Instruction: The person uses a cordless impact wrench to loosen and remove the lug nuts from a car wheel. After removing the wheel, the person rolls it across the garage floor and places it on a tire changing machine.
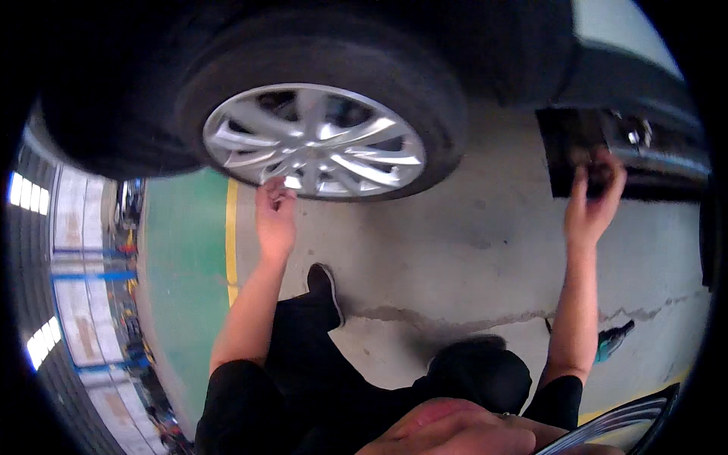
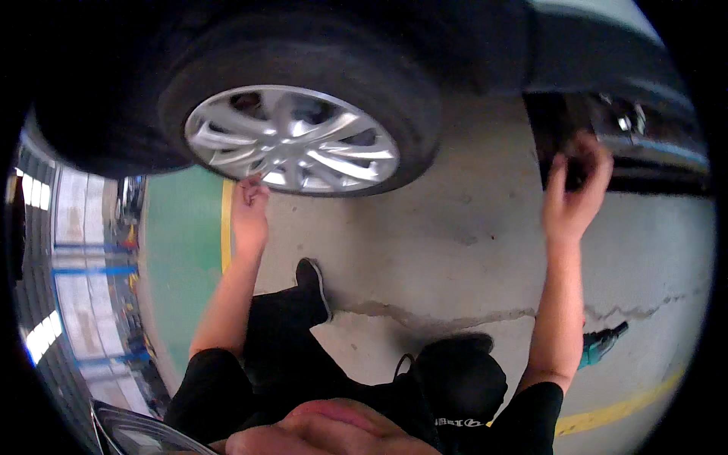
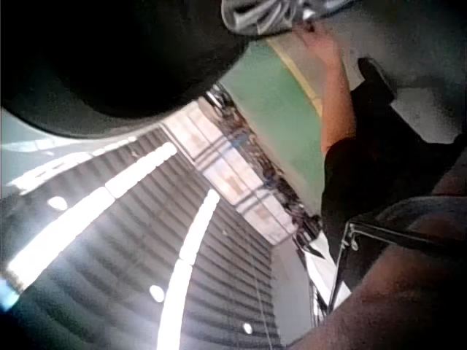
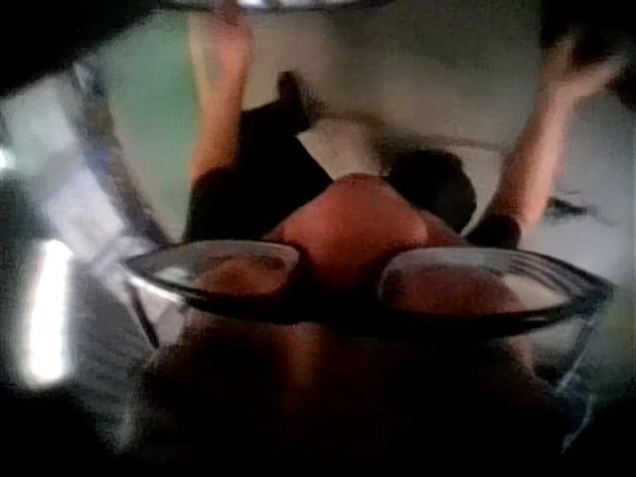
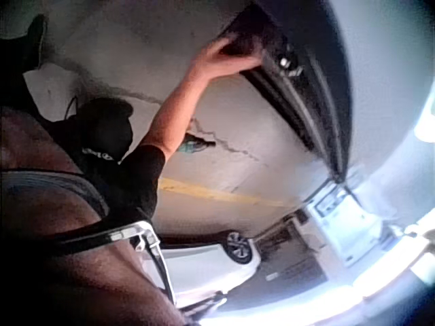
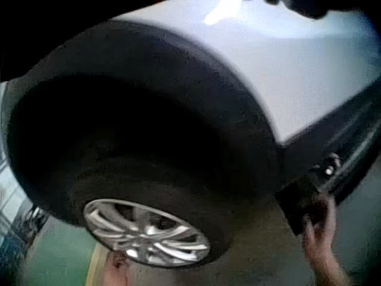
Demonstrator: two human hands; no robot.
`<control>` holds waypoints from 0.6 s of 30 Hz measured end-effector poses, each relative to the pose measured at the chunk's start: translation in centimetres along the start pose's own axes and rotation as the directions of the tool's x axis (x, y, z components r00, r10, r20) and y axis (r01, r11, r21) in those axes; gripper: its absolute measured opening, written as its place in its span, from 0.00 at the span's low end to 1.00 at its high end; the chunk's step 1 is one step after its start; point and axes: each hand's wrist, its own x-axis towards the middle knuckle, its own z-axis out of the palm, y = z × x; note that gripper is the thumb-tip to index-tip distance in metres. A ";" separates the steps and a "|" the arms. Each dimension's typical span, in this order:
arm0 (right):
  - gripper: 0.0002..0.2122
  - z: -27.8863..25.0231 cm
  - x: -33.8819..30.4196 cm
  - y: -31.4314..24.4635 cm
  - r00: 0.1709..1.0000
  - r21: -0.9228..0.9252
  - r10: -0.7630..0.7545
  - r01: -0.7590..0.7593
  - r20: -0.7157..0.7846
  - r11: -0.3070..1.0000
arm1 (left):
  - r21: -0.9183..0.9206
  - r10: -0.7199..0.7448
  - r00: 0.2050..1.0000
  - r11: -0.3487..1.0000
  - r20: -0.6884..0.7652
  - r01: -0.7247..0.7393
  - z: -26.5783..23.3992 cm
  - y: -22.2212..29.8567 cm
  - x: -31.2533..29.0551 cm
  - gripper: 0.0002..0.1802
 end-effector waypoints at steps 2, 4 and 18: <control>0.12 4.1 -0.4 -6.5 0.928 0.132 -0.106 0.062 0.356 0.989 | -0.272 -0.049 0.990 0.962 -0.131 0.011 -2.5 -0.7 3.0 0.17; 0.10 6.5 -1.4 -10.3 0.811 0.271 -0.128 -0.040 0.571 0.962 | -0.457 -0.014 0.989 0.888 -0.150 -0.056 -1.8 0.2 5.5 0.18; 0.39 25.6 -4.0 -22.7 0.621 0.362 0.389 -0.746 0.681 0.559 | -0.732 0.137 0.940 0.665 0.312 0.147 -0.4 9.4 13.2 0.34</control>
